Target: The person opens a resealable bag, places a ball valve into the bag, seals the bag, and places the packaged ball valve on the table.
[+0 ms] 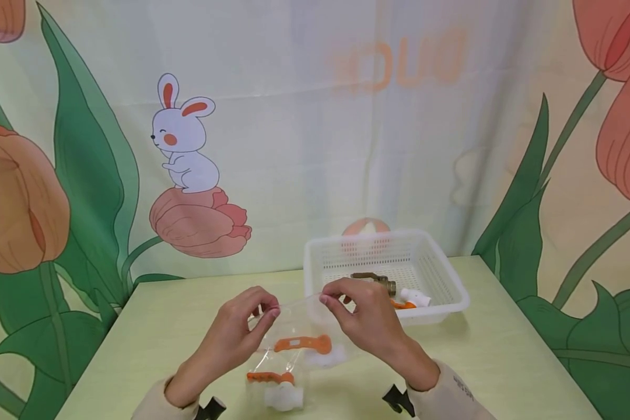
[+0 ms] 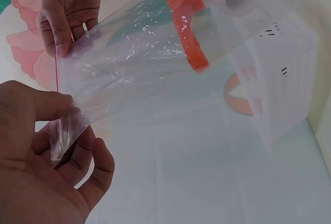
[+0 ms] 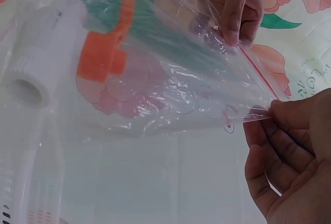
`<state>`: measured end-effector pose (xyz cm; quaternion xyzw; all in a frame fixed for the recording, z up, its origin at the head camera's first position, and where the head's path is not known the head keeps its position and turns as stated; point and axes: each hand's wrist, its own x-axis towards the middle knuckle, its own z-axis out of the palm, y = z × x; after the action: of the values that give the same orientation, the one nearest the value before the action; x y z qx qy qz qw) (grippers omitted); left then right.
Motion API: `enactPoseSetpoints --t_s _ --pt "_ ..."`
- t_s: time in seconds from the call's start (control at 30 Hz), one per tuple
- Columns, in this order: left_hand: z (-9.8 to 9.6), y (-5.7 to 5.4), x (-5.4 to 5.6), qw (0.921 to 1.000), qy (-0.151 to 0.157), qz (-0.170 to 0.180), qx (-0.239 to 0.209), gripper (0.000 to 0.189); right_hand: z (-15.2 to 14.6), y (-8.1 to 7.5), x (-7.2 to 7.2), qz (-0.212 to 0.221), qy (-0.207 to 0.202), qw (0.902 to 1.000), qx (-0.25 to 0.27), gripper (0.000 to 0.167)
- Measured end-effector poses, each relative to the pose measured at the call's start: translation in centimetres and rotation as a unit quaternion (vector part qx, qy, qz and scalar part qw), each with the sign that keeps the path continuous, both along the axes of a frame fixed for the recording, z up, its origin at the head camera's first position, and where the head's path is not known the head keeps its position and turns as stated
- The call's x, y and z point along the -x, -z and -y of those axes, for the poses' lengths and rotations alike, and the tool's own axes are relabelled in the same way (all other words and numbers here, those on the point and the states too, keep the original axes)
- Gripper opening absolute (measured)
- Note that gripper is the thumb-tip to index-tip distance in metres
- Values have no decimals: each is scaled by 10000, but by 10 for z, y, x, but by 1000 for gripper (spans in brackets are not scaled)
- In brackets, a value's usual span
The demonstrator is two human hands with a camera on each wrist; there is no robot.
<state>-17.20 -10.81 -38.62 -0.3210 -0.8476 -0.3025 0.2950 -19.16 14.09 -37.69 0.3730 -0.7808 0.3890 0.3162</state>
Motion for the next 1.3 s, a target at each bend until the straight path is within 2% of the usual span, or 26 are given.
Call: enactPoseSetpoints --t_s 0.2,0.3,0.6,0.77,1.03,1.3 --pt "-2 2 1 9980 252 575 -108 3 0 0 0 29 34 10000 -2 7" --pt "-2 3 2 9968 331 712 -160 4 0 -1 -1 58 12 10000 -8 5" --pt "-2 0 1 9955 429 756 -385 7 0 -3 -3 28 -42 10000 5 7" --pt "1 3 1 9952 394 766 -463 8 -1 -3 -2 -80 19 9999 102 4" --pt "4 5 2 9972 338 535 -408 13 -3 -2 -2 -3 78 9999 76 8" --pt "10 9 0 9956 301 714 -535 13 -4 -3 -3 -1 165 9998 130 5"
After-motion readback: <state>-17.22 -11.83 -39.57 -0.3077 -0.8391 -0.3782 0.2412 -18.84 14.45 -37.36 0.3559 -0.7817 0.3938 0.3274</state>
